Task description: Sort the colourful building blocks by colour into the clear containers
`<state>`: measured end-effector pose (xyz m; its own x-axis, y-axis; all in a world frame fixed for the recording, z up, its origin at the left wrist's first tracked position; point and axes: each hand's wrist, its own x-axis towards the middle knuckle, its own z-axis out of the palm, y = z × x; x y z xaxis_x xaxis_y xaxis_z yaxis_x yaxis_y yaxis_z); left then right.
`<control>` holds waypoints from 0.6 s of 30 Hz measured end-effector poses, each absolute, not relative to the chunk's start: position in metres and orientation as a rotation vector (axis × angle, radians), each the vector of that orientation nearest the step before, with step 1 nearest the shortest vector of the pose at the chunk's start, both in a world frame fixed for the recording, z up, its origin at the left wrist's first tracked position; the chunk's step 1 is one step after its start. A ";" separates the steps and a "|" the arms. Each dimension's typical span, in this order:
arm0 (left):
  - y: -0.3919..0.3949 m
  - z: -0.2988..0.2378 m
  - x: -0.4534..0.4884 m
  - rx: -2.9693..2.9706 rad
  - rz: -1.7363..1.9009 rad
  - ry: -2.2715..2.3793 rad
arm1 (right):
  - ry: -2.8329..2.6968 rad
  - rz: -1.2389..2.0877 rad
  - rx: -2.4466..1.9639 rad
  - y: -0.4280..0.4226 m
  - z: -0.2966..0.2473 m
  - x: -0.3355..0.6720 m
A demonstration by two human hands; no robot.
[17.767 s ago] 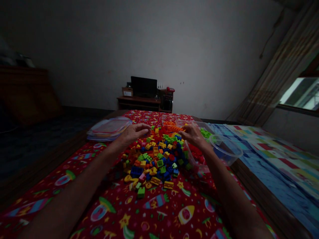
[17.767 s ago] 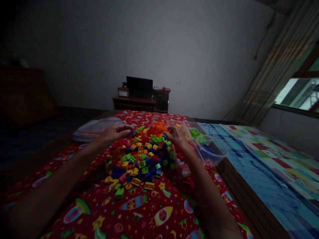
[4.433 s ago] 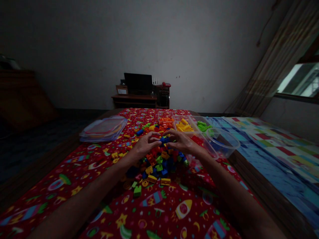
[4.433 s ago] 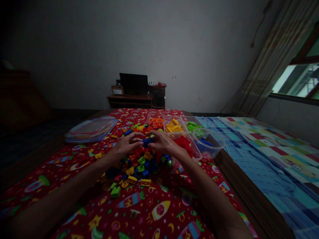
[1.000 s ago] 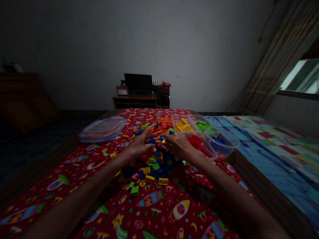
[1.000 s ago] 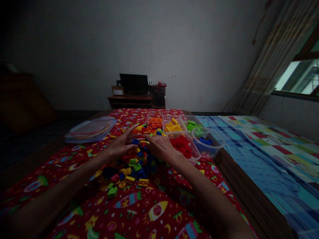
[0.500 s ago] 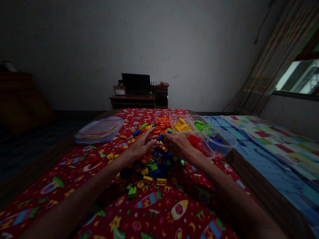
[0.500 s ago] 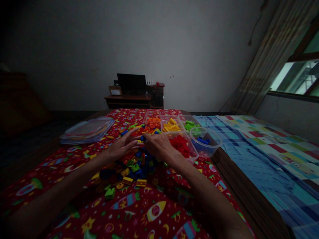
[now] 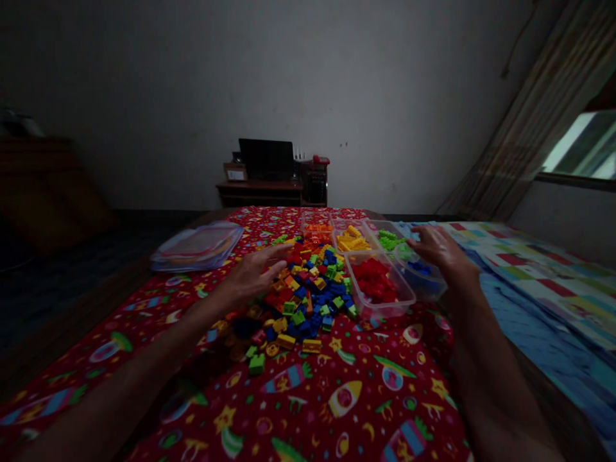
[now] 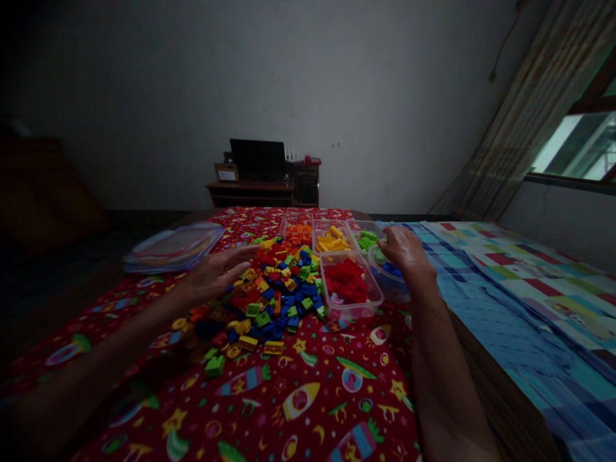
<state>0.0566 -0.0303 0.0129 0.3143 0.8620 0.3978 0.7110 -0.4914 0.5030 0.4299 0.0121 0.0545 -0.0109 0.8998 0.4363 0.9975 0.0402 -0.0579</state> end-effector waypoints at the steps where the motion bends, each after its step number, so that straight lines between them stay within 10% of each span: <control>1: -0.034 0.012 0.049 2.393 0.902 1.466 | -1.961 -0.388 -1.880 0.014 0.054 0.424; 18: -0.112 -0.087 0.038 2.738 0.604 1.608 | -2.609 -0.201 -1.156 -0.026 0.020 0.292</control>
